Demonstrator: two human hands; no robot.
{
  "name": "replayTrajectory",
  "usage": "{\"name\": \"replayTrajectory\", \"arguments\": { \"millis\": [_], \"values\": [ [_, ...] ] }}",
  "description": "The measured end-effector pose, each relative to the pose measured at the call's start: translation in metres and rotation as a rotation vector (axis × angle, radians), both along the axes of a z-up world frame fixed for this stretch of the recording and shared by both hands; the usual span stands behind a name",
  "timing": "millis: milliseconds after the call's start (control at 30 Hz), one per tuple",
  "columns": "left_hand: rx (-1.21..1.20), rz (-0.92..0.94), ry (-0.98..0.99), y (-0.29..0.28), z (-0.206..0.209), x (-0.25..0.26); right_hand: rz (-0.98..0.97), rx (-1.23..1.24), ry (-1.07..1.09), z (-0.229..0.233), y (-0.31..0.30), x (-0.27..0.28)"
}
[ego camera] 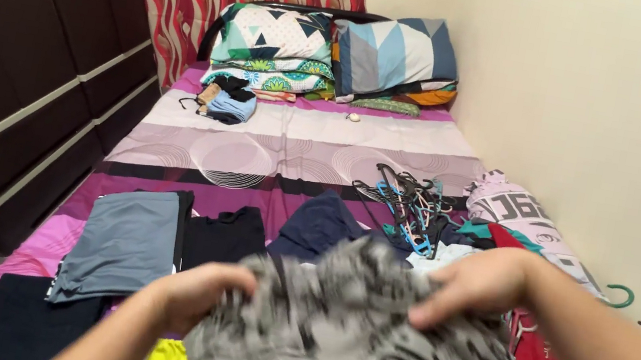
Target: Folding various articles of clothing such as t-shirts, jerseys, and underwear on a bed.
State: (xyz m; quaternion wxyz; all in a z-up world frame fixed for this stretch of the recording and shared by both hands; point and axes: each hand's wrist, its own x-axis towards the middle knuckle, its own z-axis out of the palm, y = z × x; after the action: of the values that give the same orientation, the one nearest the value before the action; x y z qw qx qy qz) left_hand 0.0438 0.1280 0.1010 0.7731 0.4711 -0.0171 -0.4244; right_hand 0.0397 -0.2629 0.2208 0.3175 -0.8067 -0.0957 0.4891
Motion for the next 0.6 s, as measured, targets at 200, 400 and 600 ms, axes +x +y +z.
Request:
{"name": "replayTrajectory", "arguments": {
  "millis": [200,400,600],
  "values": [
    [1.389,-0.982,-1.205,-0.023,0.066,0.009,0.441,-1.039,-0.837,-0.006,-0.001,-0.014],
    [1.157,-0.018,-1.110,0.019,0.115,0.075,0.391,-1.221,-0.827,-0.031,-0.063,0.046],
    [1.381,0.499,-1.138,0.026,0.082,0.109,-0.104,-0.892,-1.304,0.018,-0.045,0.037]
  ]
}}
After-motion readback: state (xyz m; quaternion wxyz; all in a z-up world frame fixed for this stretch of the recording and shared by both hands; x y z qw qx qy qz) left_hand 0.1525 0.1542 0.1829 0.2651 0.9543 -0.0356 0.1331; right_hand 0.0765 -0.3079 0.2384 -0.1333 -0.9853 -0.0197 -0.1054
